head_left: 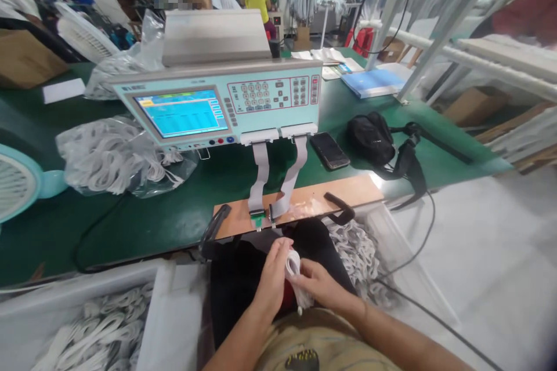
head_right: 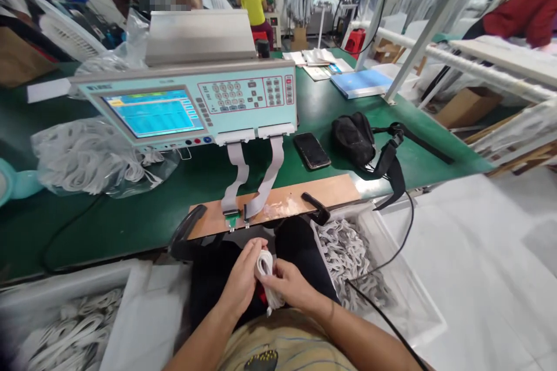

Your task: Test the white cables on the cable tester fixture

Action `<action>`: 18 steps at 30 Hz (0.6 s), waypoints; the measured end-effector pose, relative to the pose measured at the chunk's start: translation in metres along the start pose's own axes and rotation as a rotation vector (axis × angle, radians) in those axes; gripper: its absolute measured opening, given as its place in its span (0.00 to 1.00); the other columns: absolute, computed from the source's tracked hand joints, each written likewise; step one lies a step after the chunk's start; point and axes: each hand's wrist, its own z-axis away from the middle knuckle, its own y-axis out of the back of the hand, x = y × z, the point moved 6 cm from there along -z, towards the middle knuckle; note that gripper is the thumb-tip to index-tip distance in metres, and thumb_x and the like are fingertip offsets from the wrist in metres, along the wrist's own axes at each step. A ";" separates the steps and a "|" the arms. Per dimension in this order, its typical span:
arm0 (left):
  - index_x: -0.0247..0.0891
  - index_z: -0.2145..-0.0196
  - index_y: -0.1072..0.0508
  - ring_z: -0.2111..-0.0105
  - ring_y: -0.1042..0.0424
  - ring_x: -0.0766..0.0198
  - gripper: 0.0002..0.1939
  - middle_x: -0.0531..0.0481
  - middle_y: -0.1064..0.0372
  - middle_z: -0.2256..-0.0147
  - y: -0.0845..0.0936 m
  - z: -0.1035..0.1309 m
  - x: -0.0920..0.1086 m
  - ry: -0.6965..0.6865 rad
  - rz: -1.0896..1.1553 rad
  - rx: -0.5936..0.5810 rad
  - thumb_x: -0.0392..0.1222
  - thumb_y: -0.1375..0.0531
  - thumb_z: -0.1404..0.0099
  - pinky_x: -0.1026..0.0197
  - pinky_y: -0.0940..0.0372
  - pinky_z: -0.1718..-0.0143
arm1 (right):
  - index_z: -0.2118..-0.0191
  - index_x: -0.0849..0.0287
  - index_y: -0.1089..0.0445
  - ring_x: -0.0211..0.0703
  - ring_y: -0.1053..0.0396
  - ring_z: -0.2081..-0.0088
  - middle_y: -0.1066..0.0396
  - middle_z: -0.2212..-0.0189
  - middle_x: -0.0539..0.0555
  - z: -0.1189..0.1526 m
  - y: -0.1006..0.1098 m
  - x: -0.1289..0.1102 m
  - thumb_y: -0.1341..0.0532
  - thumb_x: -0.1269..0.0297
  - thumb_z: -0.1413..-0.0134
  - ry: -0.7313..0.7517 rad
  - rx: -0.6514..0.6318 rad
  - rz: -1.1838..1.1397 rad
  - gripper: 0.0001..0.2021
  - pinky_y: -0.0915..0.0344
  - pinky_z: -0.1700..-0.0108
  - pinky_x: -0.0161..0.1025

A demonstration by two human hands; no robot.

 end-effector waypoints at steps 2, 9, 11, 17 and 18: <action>0.40 0.56 0.32 0.61 0.34 0.63 0.15 0.49 0.36 0.61 0.007 0.007 0.007 -0.114 -0.149 -0.042 0.49 0.44 0.38 0.63 0.37 0.61 | 0.67 0.64 0.33 0.34 0.41 0.79 0.36 0.78 0.48 -0.007 0.001 0.011 0.39 0.49 0.53 -0.071 0.029 -0.251 0.19 0.43 0.75 0.32; 0.41 0.59 0.33 0.66 0.34 0.60 0.21 0.49 0.38 0.62 0.004 0.049 0.003 -0.491 -0.781 -0.336 0.41 0.33 0.50 0.61 0.35 0.68 | 0.73 0.62 0.35 0.32 0.44 0.80 0.39 0.81 0.46 -0.011 0.006 0.012 0.35 0.54 0.56 -0.091 0.210 -0.612 0.15 0.47 0.78 0.29; 0.40 0.63 0.32 0.66 0.34 0.61 0.10 0.49 0.36 0.65 -0.001 0.055 0.001 -0.574 -0.864 -0.369 0.38 0.37 0.44 0.59 0.35 0.65 | 0.74 0.62 0.35 0.31 0.44 0.79 0.40 0.81 0.45 -0.012 0.001 0.012 0.34 0.55 0.58 -0.113 0.207 -0.632 0.15 0.48 0.78 0.29; 0.38 0.61 0.32 0.64 0.33 0.62 0.09 0.47 0.33 0.65 0.002 0.054 0.014 -0.757 -0.812 -0.369 0.31 0.49 0.36 0.59 0.37 0.61 | 0.66 0.62 0.33 0.38 0.38 0.72 0.37 0.73 0.50 -0.016 0.010 0.015 0.39 0.49 0.53 -0.046 0.168 -0.259 0.19 0.39 0.68 0.36; 0.38 0.61 0.32 0.64 0.33 0.62 0.09 0.47 0.33 0.65 0.004 0.052 0.017 -0.762 -0.794 -0.358 0.31 0.49 0.36 0.60 0.37 0.61 | 0.61 0.62 0.33 0.42 0.37 0.67 0.35 0.68 0.53 -0.014 0.017 0.009 0.39 0.50 0.52 0.048 0.233 -0.090 0.19 0.38 0.62 0.39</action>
